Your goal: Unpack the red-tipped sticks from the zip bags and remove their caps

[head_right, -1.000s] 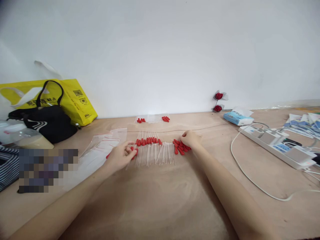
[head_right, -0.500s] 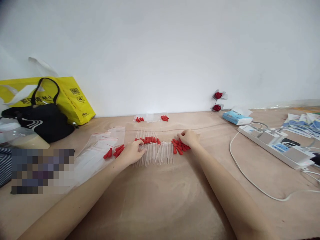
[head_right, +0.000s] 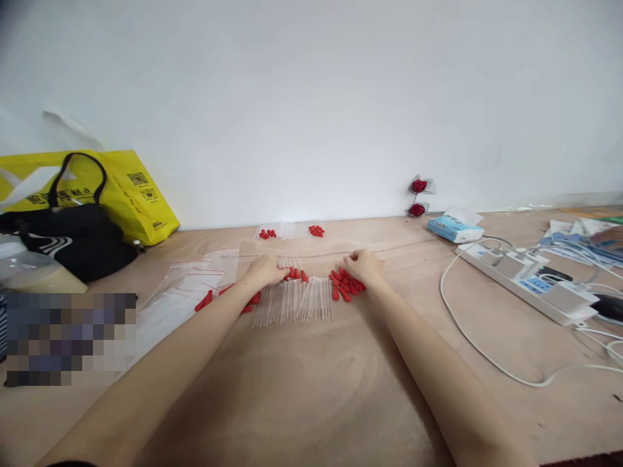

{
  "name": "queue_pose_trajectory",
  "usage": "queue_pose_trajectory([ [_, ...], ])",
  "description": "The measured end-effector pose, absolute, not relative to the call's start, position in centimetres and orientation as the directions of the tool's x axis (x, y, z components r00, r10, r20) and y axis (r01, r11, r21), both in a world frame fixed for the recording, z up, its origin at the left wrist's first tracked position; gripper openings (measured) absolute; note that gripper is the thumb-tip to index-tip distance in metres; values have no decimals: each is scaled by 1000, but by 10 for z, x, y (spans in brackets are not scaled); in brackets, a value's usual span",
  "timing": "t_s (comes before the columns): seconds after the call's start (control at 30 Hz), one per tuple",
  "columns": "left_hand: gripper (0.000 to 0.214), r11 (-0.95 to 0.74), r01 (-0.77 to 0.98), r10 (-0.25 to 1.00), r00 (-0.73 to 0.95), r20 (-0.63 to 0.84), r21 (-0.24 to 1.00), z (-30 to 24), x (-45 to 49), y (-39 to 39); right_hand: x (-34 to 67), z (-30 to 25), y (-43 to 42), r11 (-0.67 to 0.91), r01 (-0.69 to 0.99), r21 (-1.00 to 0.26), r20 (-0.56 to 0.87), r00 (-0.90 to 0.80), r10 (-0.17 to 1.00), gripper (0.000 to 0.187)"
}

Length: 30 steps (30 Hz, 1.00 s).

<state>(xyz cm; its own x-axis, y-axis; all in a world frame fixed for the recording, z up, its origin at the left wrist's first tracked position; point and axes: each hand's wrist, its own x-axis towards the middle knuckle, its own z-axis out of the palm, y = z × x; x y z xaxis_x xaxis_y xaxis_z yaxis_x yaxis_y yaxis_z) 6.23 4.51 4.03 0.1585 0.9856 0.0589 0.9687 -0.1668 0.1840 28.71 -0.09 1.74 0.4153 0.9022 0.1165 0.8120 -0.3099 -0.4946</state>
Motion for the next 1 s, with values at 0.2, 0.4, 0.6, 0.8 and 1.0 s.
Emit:
queue_pose_trajectory([
  [0.2,17,-193,969,981,187,55,152,43,62,43,280,20,-3,-245,829,-504,201,388,899,27],
  [0.4,22,-387,913,918,369,141,128,55,42,5,253,17,-18,84,900,-429,527,174,832,27],
  [0.6,26,-735,648,544,741,394,-202,38,9,-36,219,2,-52,573,814,95,757,-433,490,25],
  [0.8,20,-784,551,340,767,544,-287,15,0,-63,209,-11,-78,638,740,212,758,-536,371,14],
  [1.0,17,-865,501,394,658,642,18,5,10,-70,211,-12,-89,651,733,198,771,-526,358,16],
])
